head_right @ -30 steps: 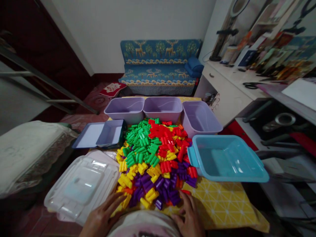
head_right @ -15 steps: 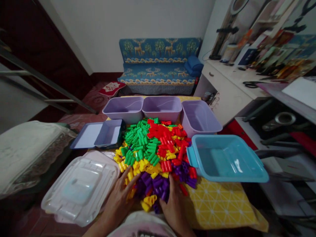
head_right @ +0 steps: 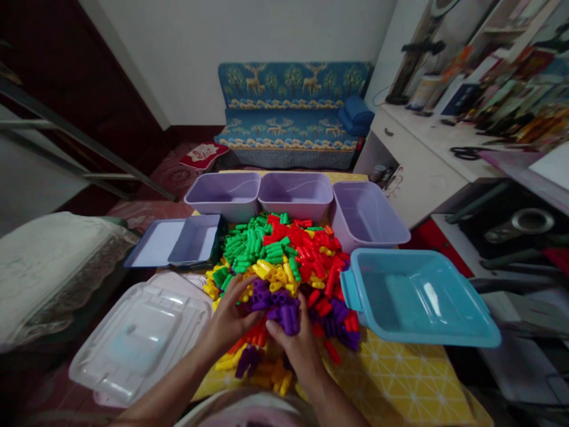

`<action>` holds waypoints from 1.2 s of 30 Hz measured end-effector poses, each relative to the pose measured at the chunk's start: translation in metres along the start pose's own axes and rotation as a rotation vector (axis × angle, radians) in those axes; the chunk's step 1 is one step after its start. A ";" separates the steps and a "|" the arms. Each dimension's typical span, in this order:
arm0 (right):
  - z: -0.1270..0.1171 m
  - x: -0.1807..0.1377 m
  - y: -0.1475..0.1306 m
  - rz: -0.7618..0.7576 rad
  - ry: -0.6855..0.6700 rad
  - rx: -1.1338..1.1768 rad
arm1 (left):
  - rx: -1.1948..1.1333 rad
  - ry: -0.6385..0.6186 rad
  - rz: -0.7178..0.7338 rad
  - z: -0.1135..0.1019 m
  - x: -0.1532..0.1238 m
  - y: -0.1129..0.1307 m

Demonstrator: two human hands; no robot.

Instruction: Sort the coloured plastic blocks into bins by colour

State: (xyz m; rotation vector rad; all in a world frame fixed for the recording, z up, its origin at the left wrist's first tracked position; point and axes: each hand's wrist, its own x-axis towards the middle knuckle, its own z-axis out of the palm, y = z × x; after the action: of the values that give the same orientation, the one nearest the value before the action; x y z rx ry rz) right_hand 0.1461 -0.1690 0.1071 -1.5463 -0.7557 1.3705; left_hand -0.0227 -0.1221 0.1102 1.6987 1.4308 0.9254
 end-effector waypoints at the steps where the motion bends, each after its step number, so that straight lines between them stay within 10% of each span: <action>1: 0.003 0.003 -0.009 0.019 -0.043 0.060 | -0.056 -0.024 -0.017 -0.004 0.011 0.004; 9: 0.012 0.030 -0.098 -0.097 -0.276 0.143 | -0.462 -0.243 -0.199 -0.039 0.072 0.059; 14: -0.005 0.035 -0.120 -0.261 -0.257 0.039 | -0.218 -0.078 -0.042 -0.058 0.094 0.054; 17: -0.029 0.023 -0.090 -0.414 -0.058 -0.176 | 0.101 0.180 0.048 -0.068 0.090 0.019; 21: -0.074 -0.007 -0.005 -0.525 0.241 -0.519 | 0.316 0.223 -0.050 -0.072 0.055 -0.036; 26: -0.119 -0.025 0.087 -0.257 0.537 -0.446 | 0.380 0.229 -0.090 -0.058 0.020 -0.065; 36: -0.072 0.023 0.066 -0.081 0.327 -0.032 | 0.391 0.101 -0.266 -0.046 0.061 -0.047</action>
State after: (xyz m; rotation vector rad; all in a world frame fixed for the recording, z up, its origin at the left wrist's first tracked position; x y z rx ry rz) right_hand 0.2125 -0.1917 0.0360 -1.6929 -0.6312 1.0166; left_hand -0.0779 -0.0518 0.0959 1.6915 1.9498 0.6197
